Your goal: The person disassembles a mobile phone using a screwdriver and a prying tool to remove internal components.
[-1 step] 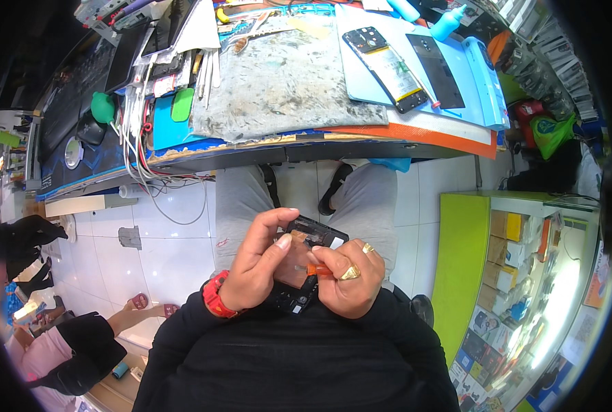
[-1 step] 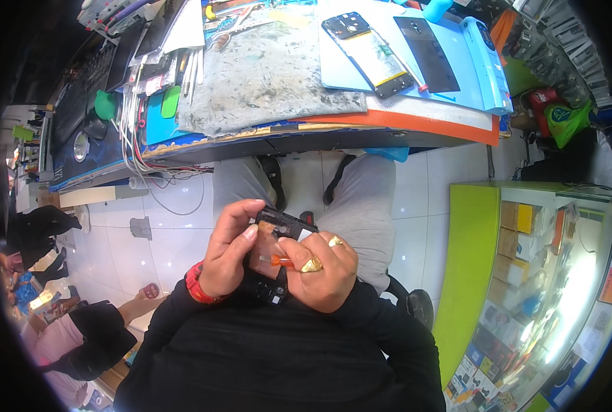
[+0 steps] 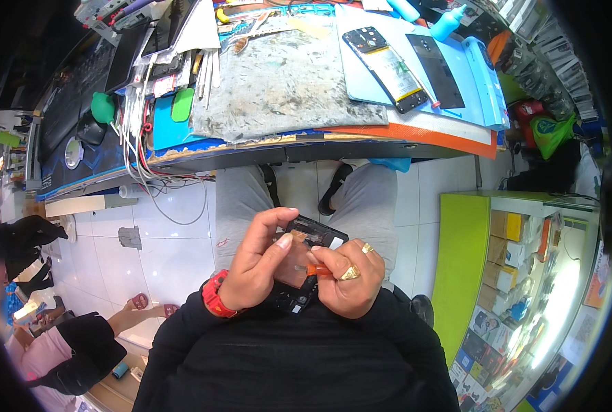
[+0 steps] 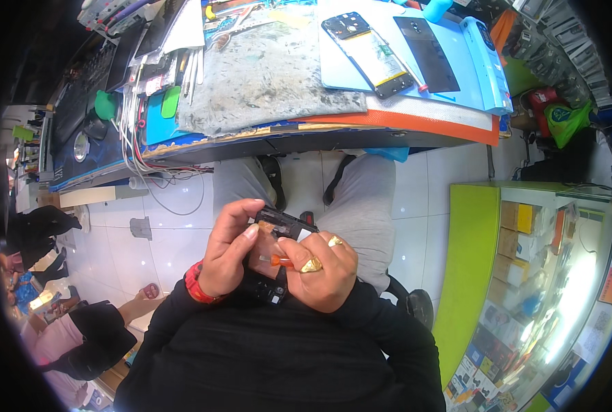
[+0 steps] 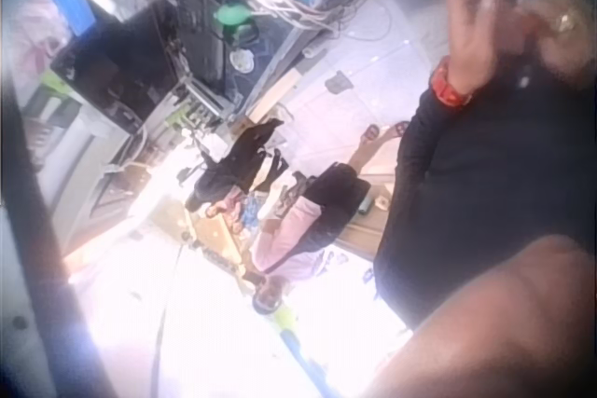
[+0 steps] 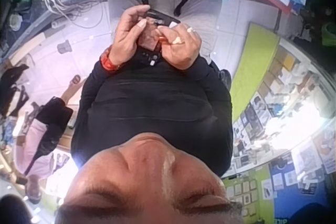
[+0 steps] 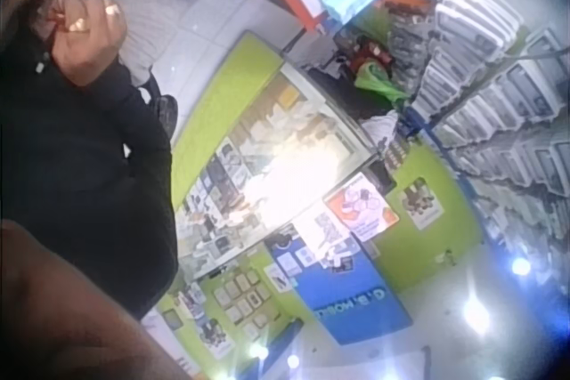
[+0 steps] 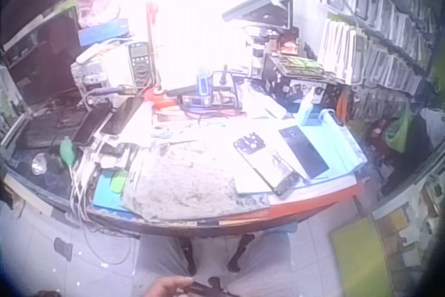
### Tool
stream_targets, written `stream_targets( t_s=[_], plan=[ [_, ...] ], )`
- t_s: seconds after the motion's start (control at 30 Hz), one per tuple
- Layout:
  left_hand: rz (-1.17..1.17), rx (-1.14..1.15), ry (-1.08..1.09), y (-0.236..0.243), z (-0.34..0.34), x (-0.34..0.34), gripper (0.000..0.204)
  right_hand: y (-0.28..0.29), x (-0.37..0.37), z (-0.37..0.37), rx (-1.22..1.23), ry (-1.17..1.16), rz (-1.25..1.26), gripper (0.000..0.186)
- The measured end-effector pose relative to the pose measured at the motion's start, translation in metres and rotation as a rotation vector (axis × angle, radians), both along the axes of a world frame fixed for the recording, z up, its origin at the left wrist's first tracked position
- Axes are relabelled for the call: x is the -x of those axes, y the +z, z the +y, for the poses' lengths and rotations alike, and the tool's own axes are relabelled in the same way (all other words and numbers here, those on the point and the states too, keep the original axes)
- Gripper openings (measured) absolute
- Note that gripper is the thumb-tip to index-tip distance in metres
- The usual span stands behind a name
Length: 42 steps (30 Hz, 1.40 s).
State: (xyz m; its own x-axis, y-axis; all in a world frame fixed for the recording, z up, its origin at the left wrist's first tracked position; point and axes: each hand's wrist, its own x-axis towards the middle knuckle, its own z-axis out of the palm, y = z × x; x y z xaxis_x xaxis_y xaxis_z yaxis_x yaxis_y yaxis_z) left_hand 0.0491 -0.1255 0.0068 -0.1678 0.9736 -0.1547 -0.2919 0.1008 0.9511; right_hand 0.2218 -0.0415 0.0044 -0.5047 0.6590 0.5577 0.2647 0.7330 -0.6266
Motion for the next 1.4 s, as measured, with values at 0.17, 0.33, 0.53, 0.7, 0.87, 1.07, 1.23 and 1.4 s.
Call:
stream_targets(
  t_s=[0.17, 0.33, 0.53, 0.7, 0.87, 1.07, 1.23, 1.4],
  plan=[
    [0.012, -0.016, -0.065, 0.002, 0.004, 0.017, 0.040, 0.005, -0.005, 0.002, 0.153, 0.023, 0.004, 0.036],
    [0.157, 0.041, -0.308, 0.014, 0.019, 0.052, 0.041, 0.007, -0.009, 0.004, 0.457, 0.066, 0.072, 0.033],
    [0.252, 0.021, -0.450, 0.017, 0.037, 0.074, 0.034, 0.005, -0.004, 0.004, 0.488, 0.097, 0.130, 0.029],
    [0.265, 0.019, -0.465, 0.019, 0.048, 0.077, 0.031, -0.004, 0.001, 0.005, 0.682, -0.071, 0.288, 0.025],
    [0.457, -0.062, -0.508, 0.016, 0.048, 0.080, 0.030, 0.001, -0.007, 0.009, 0.729, -0.009, 0.184, 0.027],
    [0.554, -0.110, -0.493, 0.013, 0.048, 0.083, 0.023, 0.010, -0.005, 0.007, 0.656, 0.027, 0.174, 0.029],
    [0.456, -0.063, -0.519, 0.019, 0.051, 0.084, 0.021, 0.009, -0.007, 0.005, 0.639, 0.045, 0.185, 0.032],
    [0.465, -0.033, -0.550, 0.015, 0.052, 0.088, 0.022, 0.009, -0.003, 0.005, 0.641, 0.068, 0.176, 0.035]
  ],
)
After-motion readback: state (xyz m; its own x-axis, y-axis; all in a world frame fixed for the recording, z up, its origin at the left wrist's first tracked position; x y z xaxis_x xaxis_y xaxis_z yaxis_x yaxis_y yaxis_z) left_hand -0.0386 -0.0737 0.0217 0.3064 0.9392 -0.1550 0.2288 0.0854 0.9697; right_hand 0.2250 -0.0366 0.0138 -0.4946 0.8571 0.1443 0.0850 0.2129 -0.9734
